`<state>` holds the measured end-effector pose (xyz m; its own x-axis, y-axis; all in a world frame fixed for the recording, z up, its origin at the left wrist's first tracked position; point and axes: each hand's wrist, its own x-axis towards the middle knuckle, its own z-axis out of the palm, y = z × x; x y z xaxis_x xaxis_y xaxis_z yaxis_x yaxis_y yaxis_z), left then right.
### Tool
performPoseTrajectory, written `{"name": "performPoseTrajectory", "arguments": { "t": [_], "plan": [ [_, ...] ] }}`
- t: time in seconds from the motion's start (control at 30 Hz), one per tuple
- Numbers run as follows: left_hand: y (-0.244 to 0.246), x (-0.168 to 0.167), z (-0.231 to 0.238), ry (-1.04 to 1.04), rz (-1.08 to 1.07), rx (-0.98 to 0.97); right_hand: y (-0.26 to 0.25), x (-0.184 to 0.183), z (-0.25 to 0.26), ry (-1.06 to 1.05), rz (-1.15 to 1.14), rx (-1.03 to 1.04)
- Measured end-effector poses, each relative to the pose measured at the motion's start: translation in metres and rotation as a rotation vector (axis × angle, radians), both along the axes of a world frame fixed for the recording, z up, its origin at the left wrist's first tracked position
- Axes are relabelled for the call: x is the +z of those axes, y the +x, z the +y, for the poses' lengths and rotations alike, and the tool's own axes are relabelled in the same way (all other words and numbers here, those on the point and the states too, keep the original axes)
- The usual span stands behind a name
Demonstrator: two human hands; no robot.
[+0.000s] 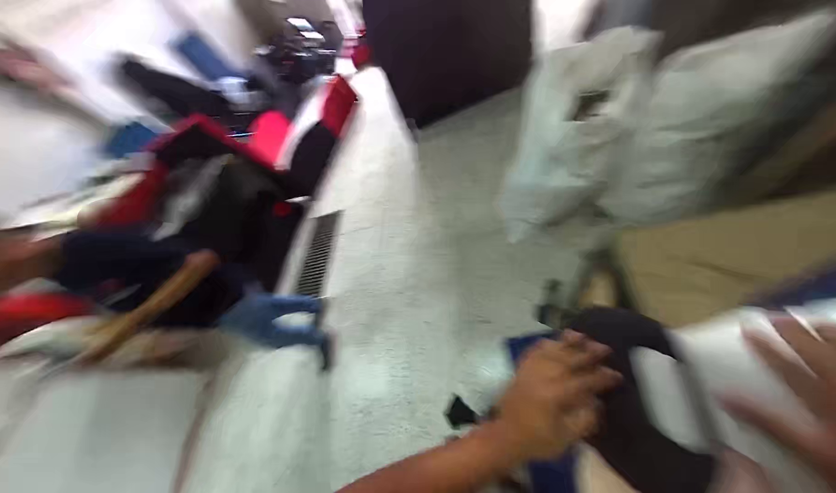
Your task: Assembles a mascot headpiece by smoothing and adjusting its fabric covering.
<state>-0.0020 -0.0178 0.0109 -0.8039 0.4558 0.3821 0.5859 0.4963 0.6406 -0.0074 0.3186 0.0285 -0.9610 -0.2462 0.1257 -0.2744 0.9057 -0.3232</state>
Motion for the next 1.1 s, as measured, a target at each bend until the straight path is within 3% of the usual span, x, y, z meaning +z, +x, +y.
{"name": "performPoseTrajectory", "arguments": {
  "t": [0.07,0.13,0.17,0.23,0.33,0.4,0.43,0.5,0.6,0.63,0.67,0.7,0.77,0.83,0.9,0.97,1.1],
  "plan": [
    [0.01,-0.01,0.005,-0.022,-0.041,-0.028,-0.018,-0.009,0.123,0.184,0.027,-0.383],
    [0.004,-0.019,0.011,-0.078,-0.038,-0.08,-0.013,0.014,0.237,0.239,-0.013,-0.749],
    [0.001,-0.021,0.009,-0.078,-0.042,-0.106,-0.001,0.025,0.265,0.255,0.002,-0.845],
    [-0.003,-0.021,0.004,-0.052,-0.052,-0.139,0.032,0.04,0.223,0.276,0.091,-0.813],
    [0.0,-0.024,0.004,-0.033,-0.04,-0.157,0.127,0.028,0.03,0.101,0.098,-0.519],
    [-0.004,-0.028,0.006,-0.046,-0.027,-0.194,0.192,0.009,-0.021,0.089,-0.021,-0.424],
    [-0.006,-0.03,0.006,-0.062,-0.01,-0.202,0.206,0.003,-0.001,0.118,-0.049,-0.428],
    [-0.007,-0.034,0.007,-0.105,0.026,-0.218,0.213,-0.003,0.1,0.202,-0.091,-0.532],
    [-0.003,-0.032,0.009,-0.15,0.041,-0.252,0.225,-0.006,0.286,0.33,-0.115,-0.91],
    [-0.005,-0.029,0.008,-0.151,0.038,-0.253,0.223,-0.001,0.323,0.311,-0.12,-1.029],
    [-0.009,-0.023,0.009,-0.136,0.025,-0.256,0.214,0.008,0.332,0.271,-0.093,-1.092],
    [-0.01,-0.015,0.013,-0.121,0.011,-0.264,0.205,0.017,0.309,0.24,-0.03,-1.085],
    [-0.003,0.009,0.04,-0.091,-0.014,-0.316,0.202,0.031,0.188,0.167,0.074,-0.883],
    [0.003,0.031,0.09,-0.072,-0.052,-0.425,0.225,0.029,0.047,0.039,0.026,-0.615],
    [0.005,0.037,0.149,-0.151,-0.043,-0.569,0.265,0.008,-0.004,0.023,-0.091,-0.474],
    [0.009,0.028,0.217,-0.298,0.049,-0.691,0.299,-0.002,0.049,0.079,-0.06,-0.517],
    [0.015,0.007,0.311,-0.62,0.321,-0.767,0.323,-0.007,0.237,0.216,-0.124,-0.725]
  ]
}}
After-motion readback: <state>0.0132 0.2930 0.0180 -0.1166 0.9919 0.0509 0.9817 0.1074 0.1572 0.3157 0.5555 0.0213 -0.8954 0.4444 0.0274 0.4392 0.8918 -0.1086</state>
